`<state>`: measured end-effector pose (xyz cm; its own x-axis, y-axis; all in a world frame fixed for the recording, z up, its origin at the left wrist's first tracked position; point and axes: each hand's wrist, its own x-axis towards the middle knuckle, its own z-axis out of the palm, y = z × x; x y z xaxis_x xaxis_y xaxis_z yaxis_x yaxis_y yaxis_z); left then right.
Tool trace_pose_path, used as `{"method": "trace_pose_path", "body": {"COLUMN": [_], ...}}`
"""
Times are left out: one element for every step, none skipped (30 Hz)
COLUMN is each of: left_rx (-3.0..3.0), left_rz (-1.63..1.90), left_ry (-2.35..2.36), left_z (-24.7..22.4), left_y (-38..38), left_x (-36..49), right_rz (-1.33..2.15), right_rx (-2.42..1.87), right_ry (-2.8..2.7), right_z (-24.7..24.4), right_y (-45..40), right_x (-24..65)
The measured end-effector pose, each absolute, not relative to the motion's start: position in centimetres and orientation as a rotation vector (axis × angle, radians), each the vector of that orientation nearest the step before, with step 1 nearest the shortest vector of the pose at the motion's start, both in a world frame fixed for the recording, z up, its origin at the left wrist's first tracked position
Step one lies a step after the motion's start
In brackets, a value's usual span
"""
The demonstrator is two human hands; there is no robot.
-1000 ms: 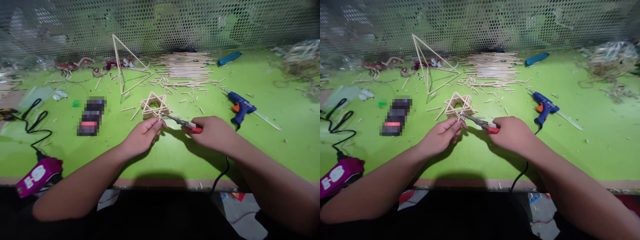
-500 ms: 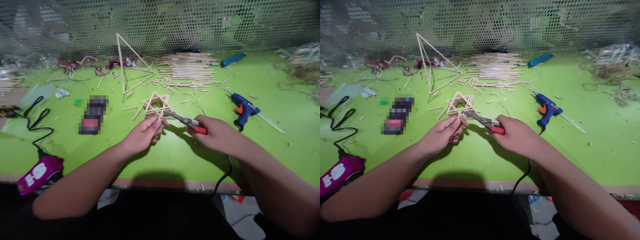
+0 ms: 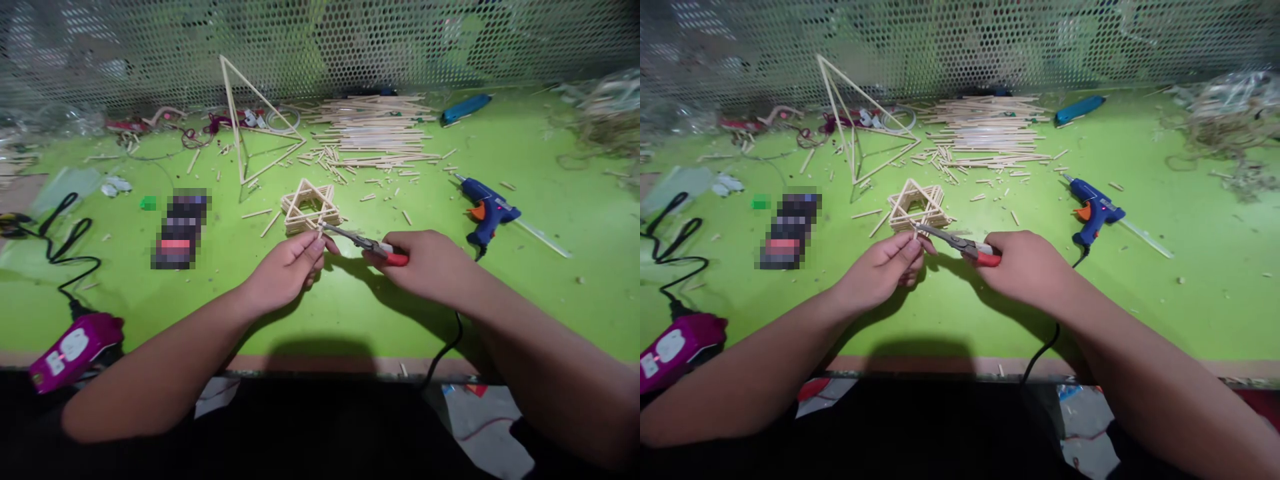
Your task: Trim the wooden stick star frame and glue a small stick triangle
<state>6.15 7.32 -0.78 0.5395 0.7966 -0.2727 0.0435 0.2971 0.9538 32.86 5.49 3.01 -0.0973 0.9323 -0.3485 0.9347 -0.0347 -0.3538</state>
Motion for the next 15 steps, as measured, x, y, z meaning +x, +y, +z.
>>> {"method": "trace_pose_path", "body": {"left_rx": [1.157, 1.143, 1.139, 1.141, 1.146, 1.149, 1.146, 1.136, 1.121, 1.108, 1.099, 1.095, 1.092, 1.091, 1.089], "left_rz": [0.601, 0.602, 0.607, 0.616, 0.627, 0.640, 0.651, 0.657, 0.657, 0.654, 0.653, 0.651, 0.649, 0.649, 0.650], "left_ry": [0.886, 0.892, 0.905, 0.920, 0.937, 0.951, 0.959, 0.963, 0.962, 0.957, 0.950, 0.940, 0.928, 0.914, 0.901], "left_z": [-0.8, -0.8, -0.8, -0.8, -0.7, -0.7, -0.6, -0.4, -0.3, -0.2, -0.2, -0.2, -0.2, -0.3, -0.4], "left_y": [7.3, 7.2, 7.2, 7.2, 7.3, 7.3, 7.4, 7.4, 7.5, 7.5, 7.5, 7.6, 7.6, 7.6, 7.6], "left_x": [6.2, 6.3, 6.3, 6.3, 6.3, 6.3, 6.2, 6.1, 6.1, 6.0, 6.0, 6.0, 6.0, 6.0, 6.0], "right_rz": [-0.787, -0.781, -0.791, -0.806, -0.815, -0.813, -0.801, -0.784, -0.770, -0.767, -0.779, -0.800, -0.822, -0.848, -0.873], "right_rx": [2.120, 2.129, 2.144, 2.161, 2.177, 2.183, 2.178, 2.162, 2.141, 2.126, 2.122, 2.120, 2.120, 2.110, 2.094], "right_ry": [2.157, 2.135, 2.109, 2.079, 2.051, 2.035, 2.035, 2.055, 2.088, 2.125, 2.160, 2.192, 2.217, 2.237, 2.249], "right_z": [3.1, 3.2, 3.2, 3.2, 3.2, 3.2, 3.1, 3.0, 2.9, 2.8, 2.7, 2.6, 2.6, 2.6, 2.6], "right_y": [5.5, 5.6, 5.7, 5.8, 5.9, 6.1, 6.2, 6.4, 6.4, 6.4, 6.4, 6.3, 6.2, 6.1, 5.9], "right_x": [32.7, 32.5, 32.4, 32.3, 32.3, 32.3, 32.4, 32.6, 32.8, 33.1, 33.3, 33.5, 33.7, 33.9, 34.0]}}
